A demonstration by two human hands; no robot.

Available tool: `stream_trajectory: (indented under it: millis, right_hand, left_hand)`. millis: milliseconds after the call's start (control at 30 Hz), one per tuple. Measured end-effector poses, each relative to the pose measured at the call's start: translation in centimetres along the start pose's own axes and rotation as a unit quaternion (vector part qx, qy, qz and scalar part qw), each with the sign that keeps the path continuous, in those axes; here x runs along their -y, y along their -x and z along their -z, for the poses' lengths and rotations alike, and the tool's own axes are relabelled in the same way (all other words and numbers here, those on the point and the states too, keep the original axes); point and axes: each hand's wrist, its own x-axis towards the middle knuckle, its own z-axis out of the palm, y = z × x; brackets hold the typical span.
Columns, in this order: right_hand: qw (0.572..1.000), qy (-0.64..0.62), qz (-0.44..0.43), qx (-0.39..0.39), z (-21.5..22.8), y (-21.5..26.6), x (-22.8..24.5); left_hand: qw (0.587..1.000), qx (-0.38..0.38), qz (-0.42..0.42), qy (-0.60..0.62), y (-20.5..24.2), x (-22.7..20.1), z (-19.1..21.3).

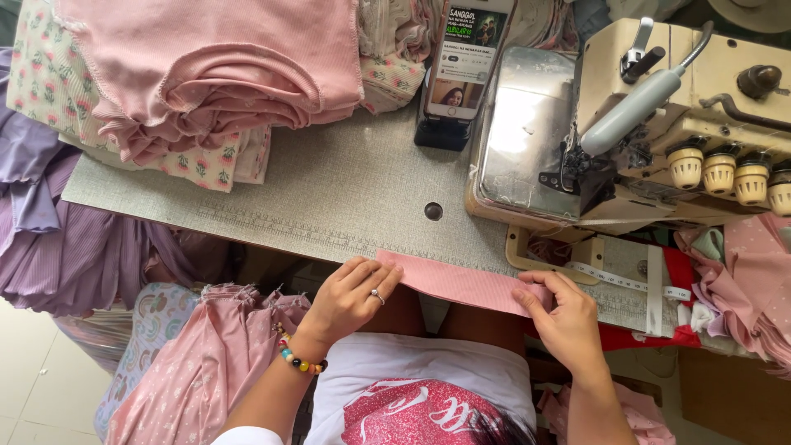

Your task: Folding and aligning pink fabric pieces at a sewing workstation

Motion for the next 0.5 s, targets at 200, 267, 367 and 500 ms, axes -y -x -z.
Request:
stream_trajectory:
  millis: [200,267,367,500]
  right_hand:
    - [1.000,0.005,-0.007,0.000,-0.1,0.0,0.1]
    - [1.000,0.012,-0.006,-0.001,-0.2,0.0,-0.1]
    - [1.000,0.025,-0.003,0.001,-0.3,0.1,-0.5]
    - [0.998,0.057,0.032,0.012,-0.3,0.2,-0.8]
  left_hand:
    - [0.999,0.041,0.027,-0.011,-1.0,-0.5,1.0]
    - [0.998,0.038,0.035,-0.020,-0.9,-0.7,0.8]
    - [0.998,0.051,0.024,-0.029,0.1,-0.8,0.0]
    - [0.999,0.016,0.015,-0.033,1.4,-1.2,-0.7]
